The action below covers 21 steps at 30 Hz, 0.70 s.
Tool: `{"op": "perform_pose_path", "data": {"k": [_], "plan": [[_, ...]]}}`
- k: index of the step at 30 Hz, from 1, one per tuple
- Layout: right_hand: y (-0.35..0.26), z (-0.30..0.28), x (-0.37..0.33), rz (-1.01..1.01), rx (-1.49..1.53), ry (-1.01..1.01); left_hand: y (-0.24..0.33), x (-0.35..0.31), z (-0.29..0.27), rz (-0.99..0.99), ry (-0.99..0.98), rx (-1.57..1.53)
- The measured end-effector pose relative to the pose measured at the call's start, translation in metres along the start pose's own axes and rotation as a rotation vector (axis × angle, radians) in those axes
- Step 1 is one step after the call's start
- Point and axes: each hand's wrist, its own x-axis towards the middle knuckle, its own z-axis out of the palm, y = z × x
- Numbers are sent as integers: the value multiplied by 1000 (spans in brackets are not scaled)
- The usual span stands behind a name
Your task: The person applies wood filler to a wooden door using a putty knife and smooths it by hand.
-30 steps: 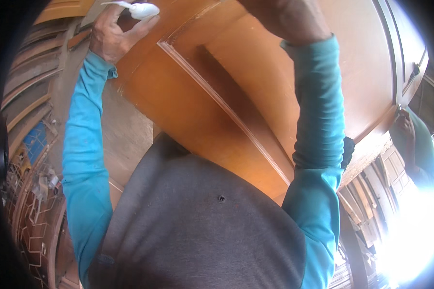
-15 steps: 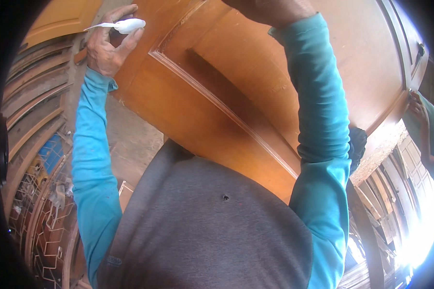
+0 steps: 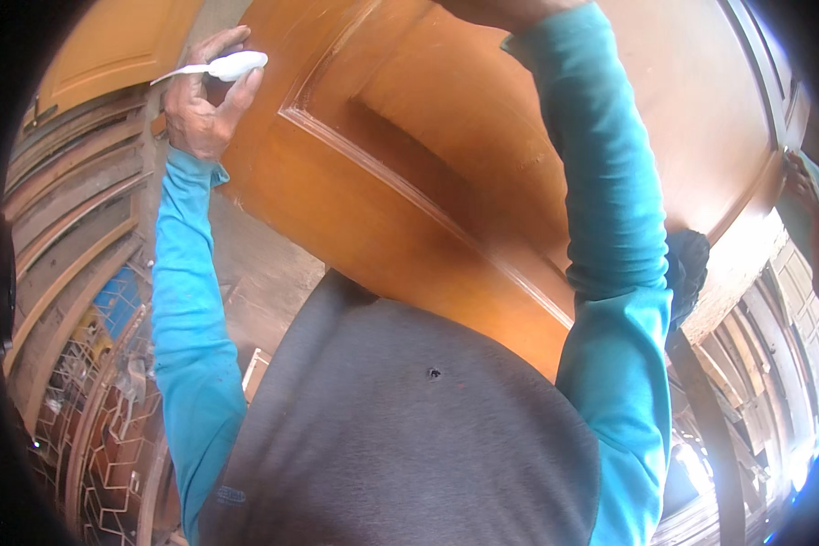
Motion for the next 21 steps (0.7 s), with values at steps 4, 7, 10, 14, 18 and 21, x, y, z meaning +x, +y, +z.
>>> {"op": "perform_pose_path", "data": {"k": [4,7,10,14,18,21], "plan": [[6,5,1,-48,61,21,-2,1,1,-34,8,-26],[7,-5,-4,-16,103,64,-1,4,4,-4,-18,-26],[-3,-8,-2,2,147,32,-1,-5,-2,-73,0,-1],[15,12,-9,-120,195,87,1,4,2,-87,-43,-28],[17,7,-4,-120,182,117,-3,2,6,-69,29,-38],[21,-1,-2,-82,159,81,-4,2,6,-68,36,-51]]}}
